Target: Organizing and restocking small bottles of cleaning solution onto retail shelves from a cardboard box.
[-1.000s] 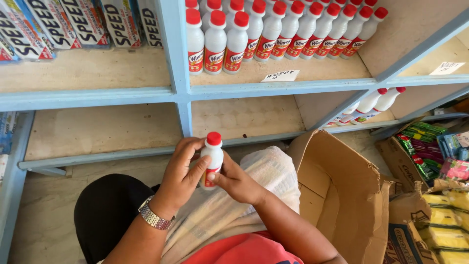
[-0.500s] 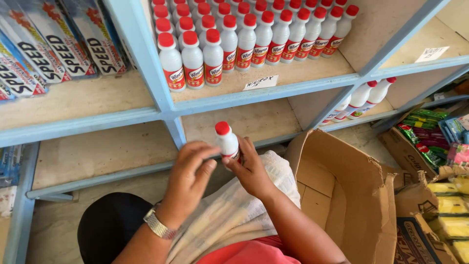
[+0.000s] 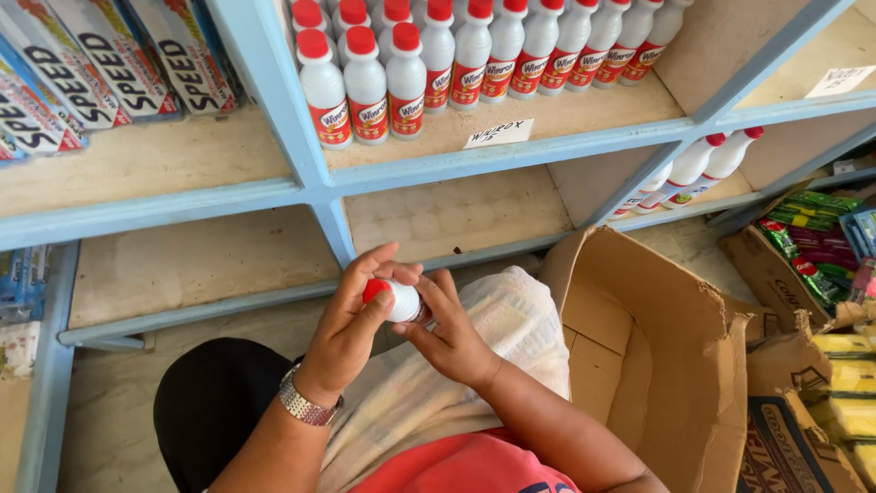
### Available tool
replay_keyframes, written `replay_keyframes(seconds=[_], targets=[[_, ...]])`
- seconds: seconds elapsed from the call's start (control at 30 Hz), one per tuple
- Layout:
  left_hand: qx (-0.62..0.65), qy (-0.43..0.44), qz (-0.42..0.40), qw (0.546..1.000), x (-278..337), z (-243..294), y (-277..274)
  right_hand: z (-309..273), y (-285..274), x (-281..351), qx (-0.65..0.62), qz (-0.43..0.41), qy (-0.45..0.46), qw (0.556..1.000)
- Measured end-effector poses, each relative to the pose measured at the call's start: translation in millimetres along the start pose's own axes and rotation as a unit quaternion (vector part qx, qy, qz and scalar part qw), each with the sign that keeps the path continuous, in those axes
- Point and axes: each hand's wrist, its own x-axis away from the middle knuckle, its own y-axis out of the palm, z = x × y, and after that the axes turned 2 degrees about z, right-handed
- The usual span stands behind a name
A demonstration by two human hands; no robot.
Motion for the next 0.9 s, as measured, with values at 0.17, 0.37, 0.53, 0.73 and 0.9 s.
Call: replay_keyframes(seconds=[0.17,0.37,0.53,0.73,0.9], targets=[[0.071,-0.007,0.049,0.996,4,-8,-6,-5,9,0,0.08,0.025,-0.023,0.996],[0.227,-0.017,0.083,0.97,10,-25,-20,-2,10,-2,0.124,0.033,-0.076,0.989],[0.239,-0.014,0.083,0.967,11,-15,-17,6,13,3,0.063,0.016,-0.042,0.997],[0.097,-0.038,0.043,0.994,11,2,-12,8,15,4,0.023,0.014,0.017,0.999],[0.145,-0.023,0.072,0.987,16,-12,-15,0,14,6,0.04,0.01,0.007,0.999]])
